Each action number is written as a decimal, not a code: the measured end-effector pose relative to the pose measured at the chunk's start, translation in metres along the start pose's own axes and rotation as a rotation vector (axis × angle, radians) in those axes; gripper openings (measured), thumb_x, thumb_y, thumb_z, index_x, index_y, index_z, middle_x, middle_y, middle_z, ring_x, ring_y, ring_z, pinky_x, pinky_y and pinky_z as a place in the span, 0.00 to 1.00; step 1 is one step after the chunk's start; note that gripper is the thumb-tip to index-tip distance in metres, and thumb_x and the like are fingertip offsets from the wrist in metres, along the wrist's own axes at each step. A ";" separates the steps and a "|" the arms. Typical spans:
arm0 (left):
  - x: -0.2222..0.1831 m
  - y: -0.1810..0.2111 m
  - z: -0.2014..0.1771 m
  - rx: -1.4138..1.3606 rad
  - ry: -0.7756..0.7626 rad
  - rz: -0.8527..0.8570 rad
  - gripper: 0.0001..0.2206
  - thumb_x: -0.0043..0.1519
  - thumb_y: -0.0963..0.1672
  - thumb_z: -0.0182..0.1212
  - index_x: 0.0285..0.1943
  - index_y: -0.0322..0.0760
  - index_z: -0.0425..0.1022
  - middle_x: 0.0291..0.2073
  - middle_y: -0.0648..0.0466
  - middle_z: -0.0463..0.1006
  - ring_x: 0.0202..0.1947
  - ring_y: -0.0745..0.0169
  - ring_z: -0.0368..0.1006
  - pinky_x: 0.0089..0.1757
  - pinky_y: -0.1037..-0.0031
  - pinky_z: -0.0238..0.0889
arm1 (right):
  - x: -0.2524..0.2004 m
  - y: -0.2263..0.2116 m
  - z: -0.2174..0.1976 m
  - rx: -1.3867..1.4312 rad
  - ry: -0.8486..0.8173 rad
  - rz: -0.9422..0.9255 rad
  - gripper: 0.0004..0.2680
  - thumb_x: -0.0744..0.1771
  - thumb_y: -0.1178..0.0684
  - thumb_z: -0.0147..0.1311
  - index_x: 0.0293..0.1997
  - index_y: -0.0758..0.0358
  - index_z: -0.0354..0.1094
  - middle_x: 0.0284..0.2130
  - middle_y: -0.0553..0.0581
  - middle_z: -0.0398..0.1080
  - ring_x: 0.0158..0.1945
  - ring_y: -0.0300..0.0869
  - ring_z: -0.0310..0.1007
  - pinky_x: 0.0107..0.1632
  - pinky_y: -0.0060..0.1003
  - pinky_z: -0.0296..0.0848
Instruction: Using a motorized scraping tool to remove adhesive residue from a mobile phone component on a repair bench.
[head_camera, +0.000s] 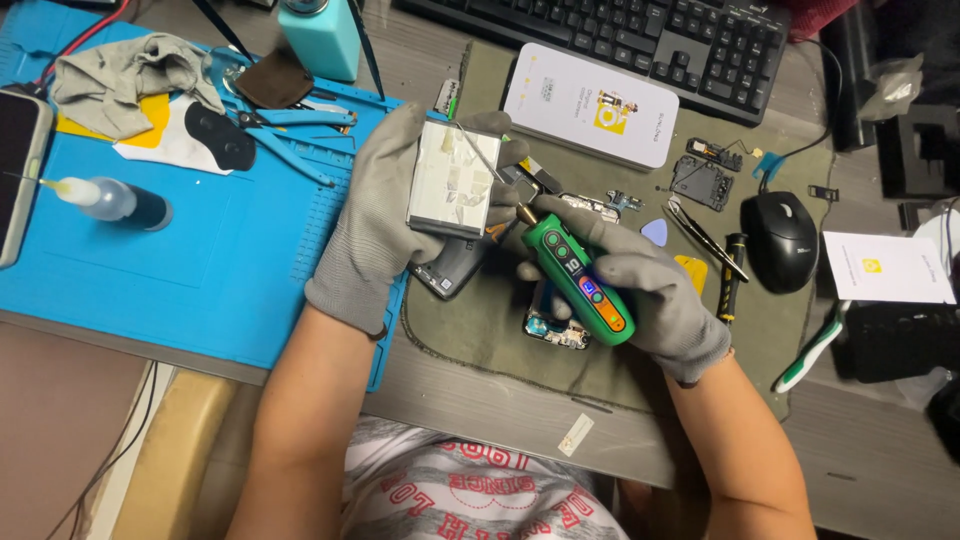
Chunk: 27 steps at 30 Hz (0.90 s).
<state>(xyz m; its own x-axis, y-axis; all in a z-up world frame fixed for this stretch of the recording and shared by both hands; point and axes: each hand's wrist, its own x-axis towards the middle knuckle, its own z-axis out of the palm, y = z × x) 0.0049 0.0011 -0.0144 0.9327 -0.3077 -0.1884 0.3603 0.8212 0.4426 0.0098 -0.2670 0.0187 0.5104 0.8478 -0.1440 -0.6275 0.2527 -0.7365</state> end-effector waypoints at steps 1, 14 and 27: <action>0.000 0.000 0.001 0.000 0.000 0.002 0.35 0.67 0.57 0.38 0.69 0.25 0.68 0.61 0.32 0.73 0.47 0.33 0.77 0.49 0.45 0.72 | 0.000 0.000 0.001 -0.001 -0.001 0.000 0.34 0.64 0.52 0.55 0.78 0.70 0.41 0.52 0.83 0.66 0.36 0.51 0.75 0.44 0.37 0.77; -0.004 0.002 0.012 0.032 0.052 0.017 0.32 0.67 0.56 0.40 0.64 0.25 0.72 0.56 0.31 0.76 0.44 0.33 0.78 0.46 0.47 0.74 | 0.002 0.003 0.004 -0.179 -0.001 -0.050 0.37 0.62 0.55 0.64 0.78 0.70 0.41 0.61 0.67 0.64 0.58 0.52 0.70 0.45 0.35 0.79; 0.007 -0.006 -0.017 -0.059 -0.226 -0.120 0.34 0.70 0.58 0.38 0.72 0.27 0.64 0.62 0.32 0.72 0.50 0.31 0.76 0.54 0.44 0.71 | -0.004 -0.001 0.013 -0.232 0.174 0.040 0.27 0.64 0.50 0.58 0.72 0.61 0.54 0.50 0.73 0.70 0.36 0.47 0.74 0.35 0.34 0.74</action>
<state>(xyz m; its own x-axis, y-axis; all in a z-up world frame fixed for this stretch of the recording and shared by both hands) 0.0091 0.0025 -0.0330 0.8663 -0.4985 -0.0330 0.4729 0.7970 0.3758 0.0007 -0.2648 0.0293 0.5937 0.7569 -0.2731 -0.5082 0.0896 -0.8566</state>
